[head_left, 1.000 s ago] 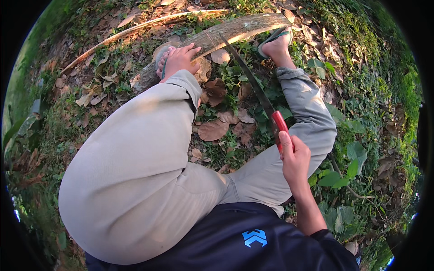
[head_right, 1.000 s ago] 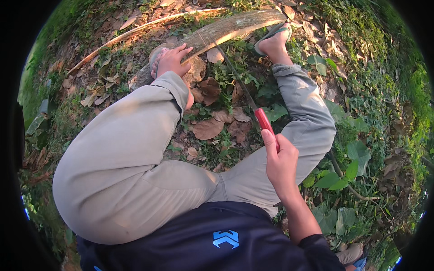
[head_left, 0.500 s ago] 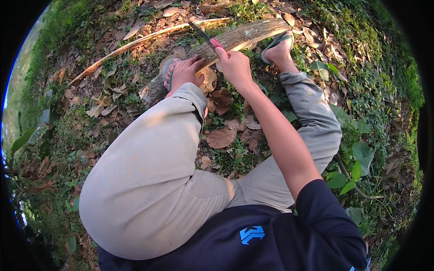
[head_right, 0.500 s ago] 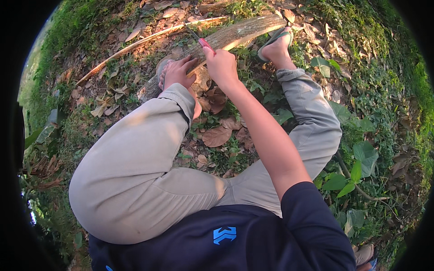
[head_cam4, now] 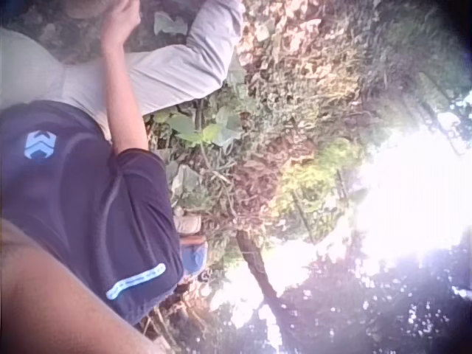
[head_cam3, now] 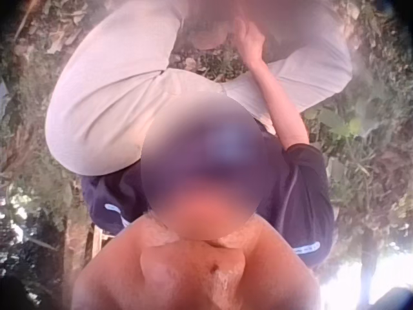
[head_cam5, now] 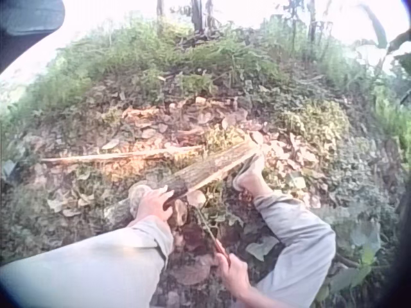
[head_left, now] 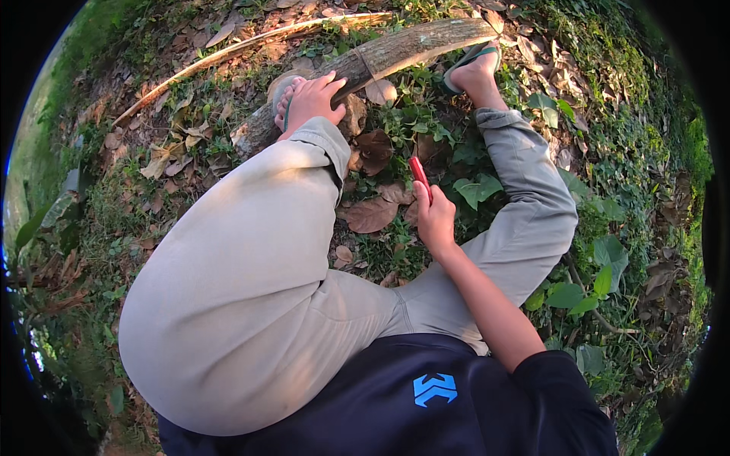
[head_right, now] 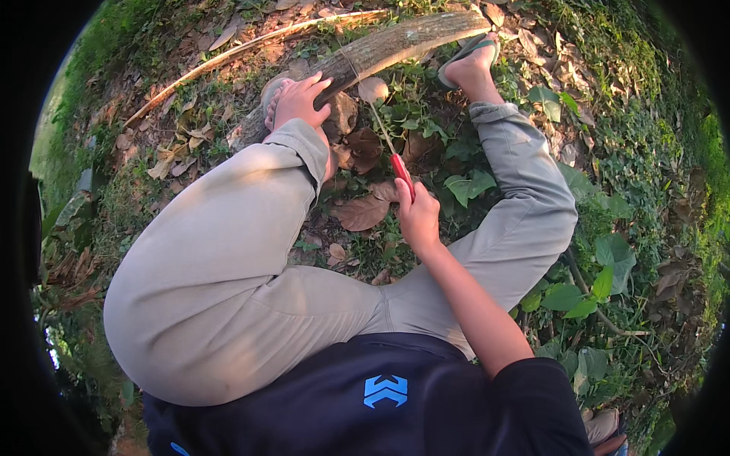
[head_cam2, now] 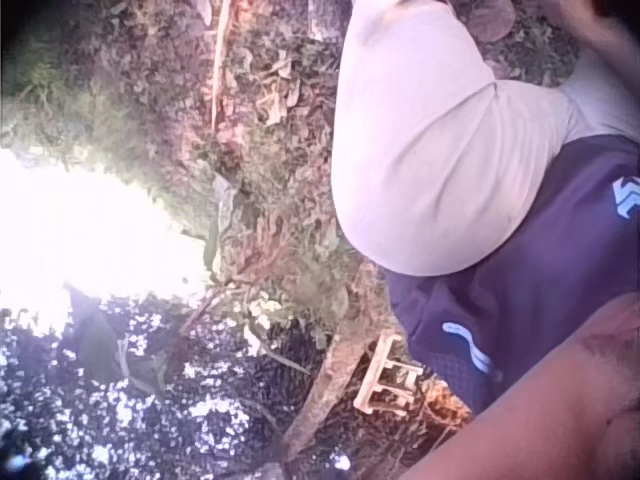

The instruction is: The person saws a piece of wood held between their feet using a hand saw.

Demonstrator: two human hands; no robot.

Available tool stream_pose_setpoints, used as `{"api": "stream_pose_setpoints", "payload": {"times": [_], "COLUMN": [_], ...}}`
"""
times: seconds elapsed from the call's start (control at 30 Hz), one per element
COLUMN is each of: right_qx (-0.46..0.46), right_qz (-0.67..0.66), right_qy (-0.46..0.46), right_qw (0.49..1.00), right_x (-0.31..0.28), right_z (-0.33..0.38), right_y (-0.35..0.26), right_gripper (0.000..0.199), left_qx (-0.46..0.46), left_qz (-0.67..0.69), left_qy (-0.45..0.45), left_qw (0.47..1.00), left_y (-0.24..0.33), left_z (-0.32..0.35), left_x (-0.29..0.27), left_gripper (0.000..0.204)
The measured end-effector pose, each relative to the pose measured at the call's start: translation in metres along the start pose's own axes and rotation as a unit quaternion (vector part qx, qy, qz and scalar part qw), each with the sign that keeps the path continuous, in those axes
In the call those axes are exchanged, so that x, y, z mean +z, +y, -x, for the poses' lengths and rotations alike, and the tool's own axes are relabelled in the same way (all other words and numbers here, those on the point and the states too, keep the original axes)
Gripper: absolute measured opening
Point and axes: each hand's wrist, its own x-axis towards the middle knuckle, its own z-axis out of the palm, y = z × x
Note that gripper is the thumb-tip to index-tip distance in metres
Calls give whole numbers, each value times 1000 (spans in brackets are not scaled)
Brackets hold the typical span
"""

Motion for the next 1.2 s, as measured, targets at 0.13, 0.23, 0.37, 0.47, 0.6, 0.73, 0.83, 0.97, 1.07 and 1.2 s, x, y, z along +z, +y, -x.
{"api": "stream_pose_setpoints", "payload": {"times": [0.13,0.23,0.37,0.47,0.6,0.73,0.83,0.97,1.07,1.2], "right_qx": [72,64,13,-20,-29,-1,9,25,-44,-28], "right_qz": [38,-2,-51,-22,18,7,3,45,79,72], "right_qy": [-27,-7,-6,-27,-16,-17,-26,7,38,7], "right_qw": [996,998,999,999,999,1000,1000,999,995,997], "right_x": [-69,-87,-60,-16,25,37,22,-6,10,41], "right_z": [30,19,-60,-128,-175,-161,-98,-67,-110,-192], "right_y": [-38,-55,-85,-101,-109,-94,-68,-61,-87,-114], "right_gripper": [53,55,55,65,66,65,63,62,60,66], "left_qx": [-8,4,-2,-16,-1,6,3,3,0,-4], "left_qz": [11,-3,22,27,28,15,-7,0,0,15], "left_qy": [15,20,18,-6,14,13,6,14,36,4], "left_qw": [1000,1000,1000,999,999,1000,1000,1000,999,1000], "left_y": [0,2,4,3,12,5,0,6,14,8], "left_z": [-6,-15,-13,-12,-13,-11,-1,-7,-15,-12], "left_x": [-5,0,-1,-10,-12,-6,-11,-4,-8,-3], "left_gripper": [58,57,53,54,57,61,62,60,58,56]}}
